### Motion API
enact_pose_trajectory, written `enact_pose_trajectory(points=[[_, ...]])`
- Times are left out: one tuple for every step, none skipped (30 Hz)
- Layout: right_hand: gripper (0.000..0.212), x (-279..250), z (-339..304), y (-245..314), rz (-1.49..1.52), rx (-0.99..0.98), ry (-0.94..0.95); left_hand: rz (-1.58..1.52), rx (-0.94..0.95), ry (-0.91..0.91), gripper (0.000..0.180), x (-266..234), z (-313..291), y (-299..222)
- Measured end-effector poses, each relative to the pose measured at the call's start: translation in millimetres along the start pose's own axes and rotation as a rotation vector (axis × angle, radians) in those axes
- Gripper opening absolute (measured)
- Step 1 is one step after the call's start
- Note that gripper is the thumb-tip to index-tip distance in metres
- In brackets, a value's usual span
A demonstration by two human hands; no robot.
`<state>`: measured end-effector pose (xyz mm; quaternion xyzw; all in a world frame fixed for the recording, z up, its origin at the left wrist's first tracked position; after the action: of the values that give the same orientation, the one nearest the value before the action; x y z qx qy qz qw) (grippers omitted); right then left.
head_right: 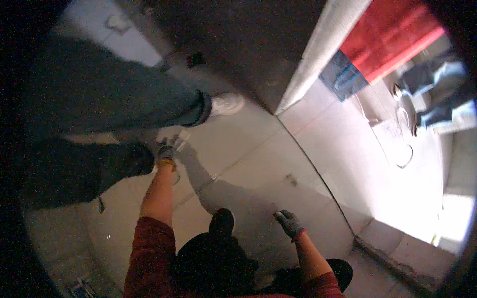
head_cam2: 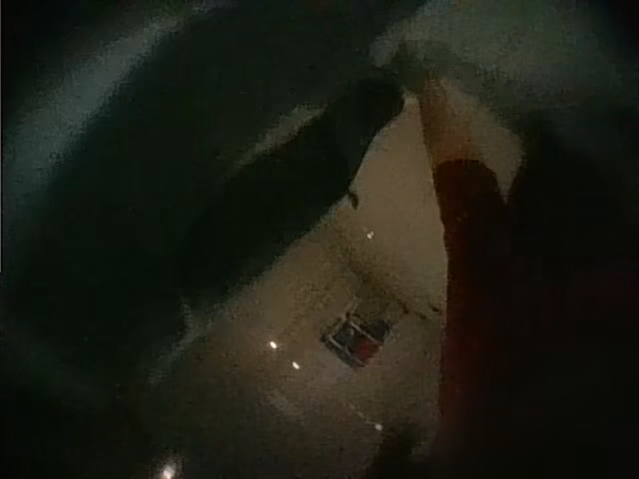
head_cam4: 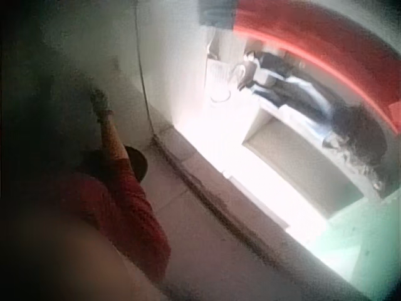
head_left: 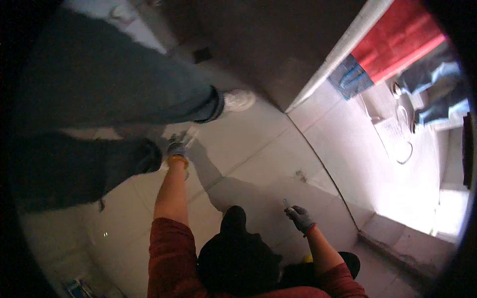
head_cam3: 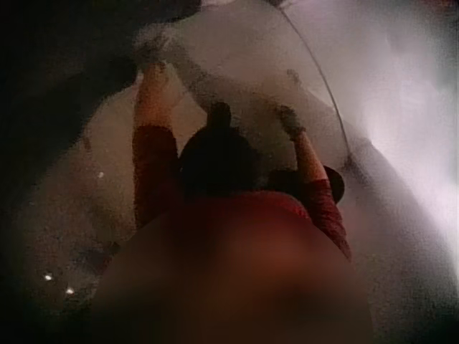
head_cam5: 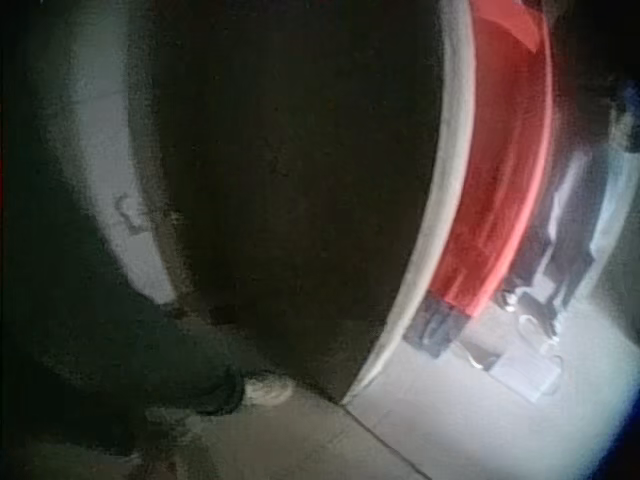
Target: The person kneels on a tiled floor and uses a small metal scraper to remove residue from the grout lines between tiles. They wipe the scraped material onto a white paper towel held in the other hand, repeating the scrape-and-wipe cycle across multiple grout lines.
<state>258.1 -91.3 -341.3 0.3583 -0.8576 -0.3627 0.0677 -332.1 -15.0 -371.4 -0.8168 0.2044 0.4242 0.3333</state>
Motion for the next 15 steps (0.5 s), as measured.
enact_pose_trajectory(points=[[0.034, -4.7, -2.3, -3.6, -0.018, 0.038, -0.029, 0.064, -0.023, 0.039, 0.049, 7.6, 13.1, 4.4], [0.034, -7.7, -3.9, -6.5, -0.039, 0.069, -0.045, 0.035, -0.073, 0.073, 0.049, 12.6, 20.9, 9.5], [0.034, -10.0, -5.1, -7.7, -0.057, 0.077, -0.066, 0.174, -0.047, 0.112, 0.049, 19.4, 26.3, 5.8], [0.034, -11.4, -5.2, -9.1, -0.039, 0.089, -0.091, 0.252, -0.043, 0.135, 0.049, 21.7, 29.0, 4.6], [0.034, -12.0, -4.9, -8.8, -0.020, 0.080, -0.117, 0.377, -0.037, 0.153, 0.048, 25.9, 31.4, 0.9], [0.035, -10.0, -3.8, -7.3, -0.003, 0.056, -0.124, 0.504, -0.031, 0.161, 0.047, 25.6, 31.8, 0.3], [0.035, -10.6, -2.6, -9.1, 0.027, 0.081, -0.160, 0.610, -0.031, 0.158, 0.046, 25.5, 34.5, -1.7], [0.035, -9.0, -1.5, -9.7, 0.052, 0.091, -0.180, 0.548, -0.073, 0.178, 0.046, 25.7, 34.7, 2.2], [0.035, -7.5, 0.3, -11.5, 0.054, 0.131, -0.200, 0.464, -0.124, 0.190, 0.045, 23.7, 36.3, 7.8], [0.034, -6.1, 1.9, -5.9, 0.094, 0.078, -0.215, 0.380, -0.178, 0.200, 0.045, 22.9, 36.6, 14.8], [0.033, -3.5, 3.1, -1.6, 0.116, 0.059, -0.226, 0.366, -0.063, 0.153, 0.043, 17.5, 36.0, 12.1], [0.033, -1.6, 3.7, 4.0, 0.137, 0.043, -0.235, 0.359, 0.053, 0.107, 0.041, 15.3, 31.7, 8.7], [0.033, 0.2, 3.5, 12.2, 0.201, -0.002, -0.239, 0.468, -0.021, 0.201, 0.040, 16.8, 25.1, 24.4], [0.033, 0.9, 3.4, 21.7, 0.257, -0.045, -0.250, 0.454, -0.058, 0.215, 0.038, 19.1, 15.7, 31.8], [0.033, -0.1, 1.6, 31.1, 0.303, -0.080, -0.268, 0.285, -0.047, 0.290, 0.036, 25.9, 4.2, 33.7]])
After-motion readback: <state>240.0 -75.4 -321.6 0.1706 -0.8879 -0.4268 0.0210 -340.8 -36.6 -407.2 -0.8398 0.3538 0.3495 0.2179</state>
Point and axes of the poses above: each hand's wrist, its own z-axis towards the middle knuckle, its own x-axis out of the palm, y = z × x, the point moved 8 cm from there along z, towards the middle knuckle, and after that the axes turned 11 degrees about -z, right-handed, at the moved point
